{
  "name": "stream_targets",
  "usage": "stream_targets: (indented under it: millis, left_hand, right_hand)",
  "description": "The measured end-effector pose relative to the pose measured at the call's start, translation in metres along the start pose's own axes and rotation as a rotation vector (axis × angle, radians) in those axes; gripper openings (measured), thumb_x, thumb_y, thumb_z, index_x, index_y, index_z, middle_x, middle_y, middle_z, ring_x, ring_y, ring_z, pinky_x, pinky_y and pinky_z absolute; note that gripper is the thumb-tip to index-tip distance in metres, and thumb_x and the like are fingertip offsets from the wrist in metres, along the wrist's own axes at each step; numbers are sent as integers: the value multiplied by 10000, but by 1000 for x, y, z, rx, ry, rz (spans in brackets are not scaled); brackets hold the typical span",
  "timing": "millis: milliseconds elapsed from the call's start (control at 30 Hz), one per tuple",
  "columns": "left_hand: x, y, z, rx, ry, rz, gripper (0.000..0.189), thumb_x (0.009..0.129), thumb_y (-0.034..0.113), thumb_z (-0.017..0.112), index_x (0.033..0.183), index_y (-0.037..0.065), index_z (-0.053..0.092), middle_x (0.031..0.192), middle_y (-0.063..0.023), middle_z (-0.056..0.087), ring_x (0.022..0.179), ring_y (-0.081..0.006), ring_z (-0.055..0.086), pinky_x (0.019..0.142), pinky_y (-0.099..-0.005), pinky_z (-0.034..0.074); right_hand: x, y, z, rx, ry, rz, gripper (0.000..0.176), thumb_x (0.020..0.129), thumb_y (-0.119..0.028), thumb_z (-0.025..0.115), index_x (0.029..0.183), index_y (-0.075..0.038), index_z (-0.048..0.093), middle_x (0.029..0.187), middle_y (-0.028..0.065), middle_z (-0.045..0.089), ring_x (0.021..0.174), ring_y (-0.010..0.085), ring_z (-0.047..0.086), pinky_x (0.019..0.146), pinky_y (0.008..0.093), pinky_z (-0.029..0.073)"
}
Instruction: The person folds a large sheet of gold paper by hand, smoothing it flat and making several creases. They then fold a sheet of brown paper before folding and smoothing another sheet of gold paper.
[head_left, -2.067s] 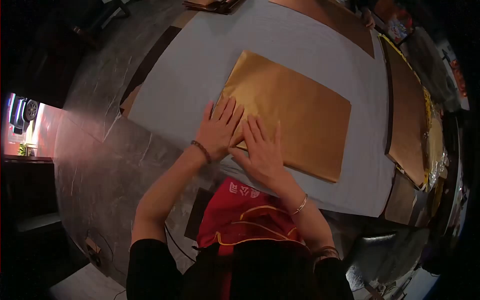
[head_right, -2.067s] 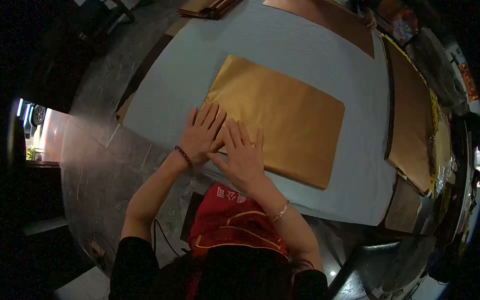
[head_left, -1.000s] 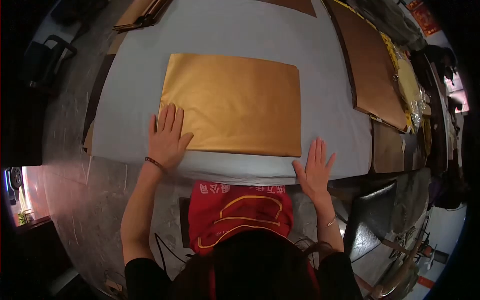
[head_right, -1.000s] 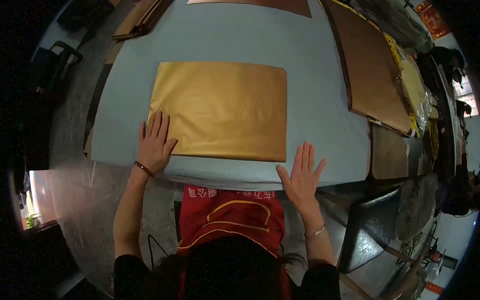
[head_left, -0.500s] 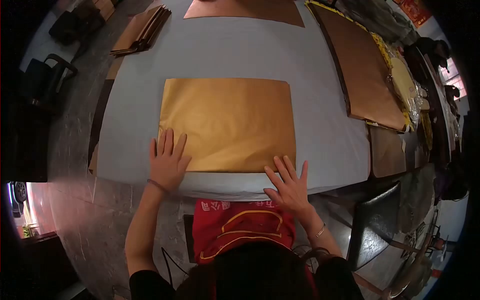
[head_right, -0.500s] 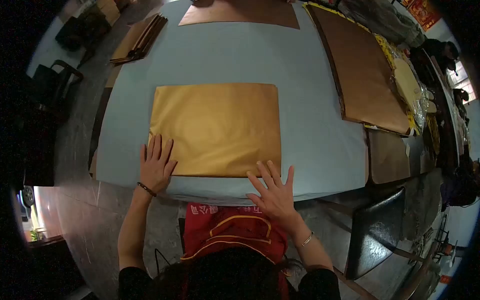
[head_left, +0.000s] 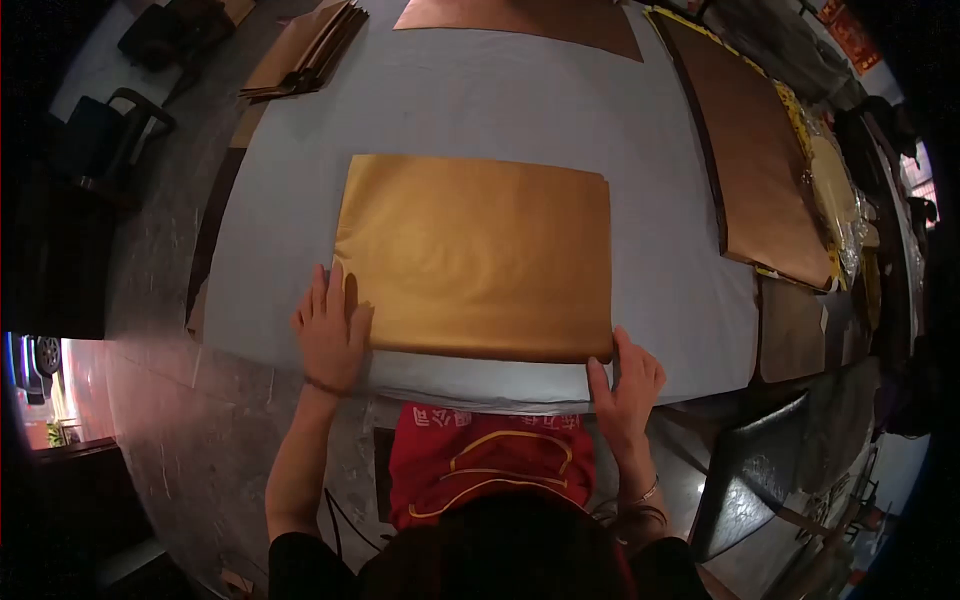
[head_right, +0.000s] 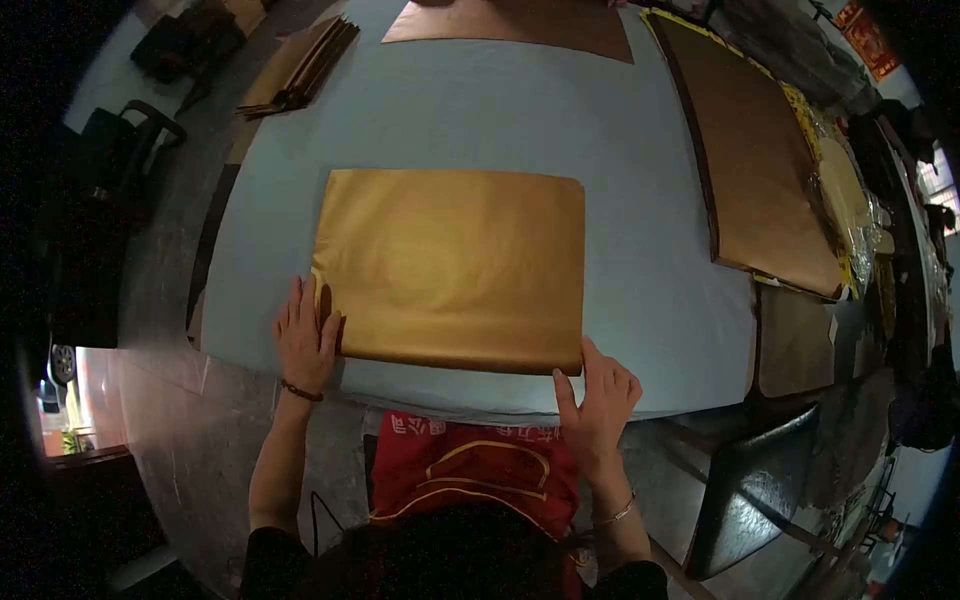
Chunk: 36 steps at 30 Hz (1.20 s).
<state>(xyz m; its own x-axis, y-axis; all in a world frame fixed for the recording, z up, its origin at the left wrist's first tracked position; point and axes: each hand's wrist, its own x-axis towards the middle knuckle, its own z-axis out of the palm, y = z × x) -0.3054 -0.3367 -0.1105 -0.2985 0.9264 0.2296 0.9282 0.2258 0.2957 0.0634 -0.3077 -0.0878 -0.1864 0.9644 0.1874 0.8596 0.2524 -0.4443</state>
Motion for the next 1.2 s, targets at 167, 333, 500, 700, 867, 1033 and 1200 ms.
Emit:
stream_targets:
  millis: [167, 333, 500, 700, 867, 1033, 1200]
  left_hand:
    - [3, 8, -17, -253, -12, -163, 549, 848, 225, 628, 1352, 65, 478, 1242, -162, 565, 1187, -334, 469, 971, -440, 326]
    - [-26, 18, -12, -796, -25, -185, 480, 878, 74, 640, 1337, 48, 502, 1078, -128, 612, 990, -213, 587, 857, -329, 471]
    - [-29, 45, -26, -1088, -241, -421, 649, 877, 126, 655, 1440, 57, 338, 950, -56, 617, 803, -118, 590, 714, -275, 494]
    - [4, 55, -23, -966, -699, -379, 406, 939, 196, 585, 1297, 41, 471, 812, -32, 644, 641, -92, 578, 586, -229, 461]
    - [-38, 102, -13, -1551, -787, -505, 233, 954, 175, 567, 1124, 16, 552, 923, -80, 663, 718, -132, 631, 633, -253, 512]
    - [-70, 166, 15, -1925, -708, -633, 223, 966, 158, 554, 1110, -12, 566, 991, -114, 658, 874, -169, 660, 748, -292, 549]
    - [-71, 226, 22, -2098, -844, -519, 215, 958, 130, 563, 1096, -35, 576, 1022, -114, 643, 922, -169, 648, 802, -287, 539]
  right_hand:
    - [16, 5, 6, 537, -12, 181, 445, 862, -85, 651, 1276, -11, 505, 1107, 104, 610, 918, 198, 574, 839, 338, 445]
    - [26, 34, -11, 1023, 9, 406, 320, 893, -53, 623, 1198, -26, 529, 968, 25, 585, 869, 80, 541, 795, 228, 438]
    - [48, 103, -36, 842, -124, 508, 295, 881, -81, 629, 1165, -56, 557, 815, -40, 502, 764, 42, 462, 714, 191, 383]
    - [113, 155, -42, 755, -271, 361, 292, 851, -89, 626, 1137, -68, 575, 784, -65, 443, 729, 37, 416, 692, 193, 351]
    - [160, 151, -34, 1158, 158, 296, 624, 906, -155, 604, 1458, -120, 315, 1390, 89, 397, 1297, 189, 376, 1041, 302, 330]
    - [83, 132, -36, 857, 377, 240, 612, 983, -191, 479, 1512, -114, 181, 1519, 137, 239, 1411, 265, 232, 1114, 375, 259]
    - [-68, 92, -18, 801, 378, 384, 480, 985, -191, 445, 1428, -70, 302, 1381, 118, 406, 1085, 196, 522, 893, 340, 443]
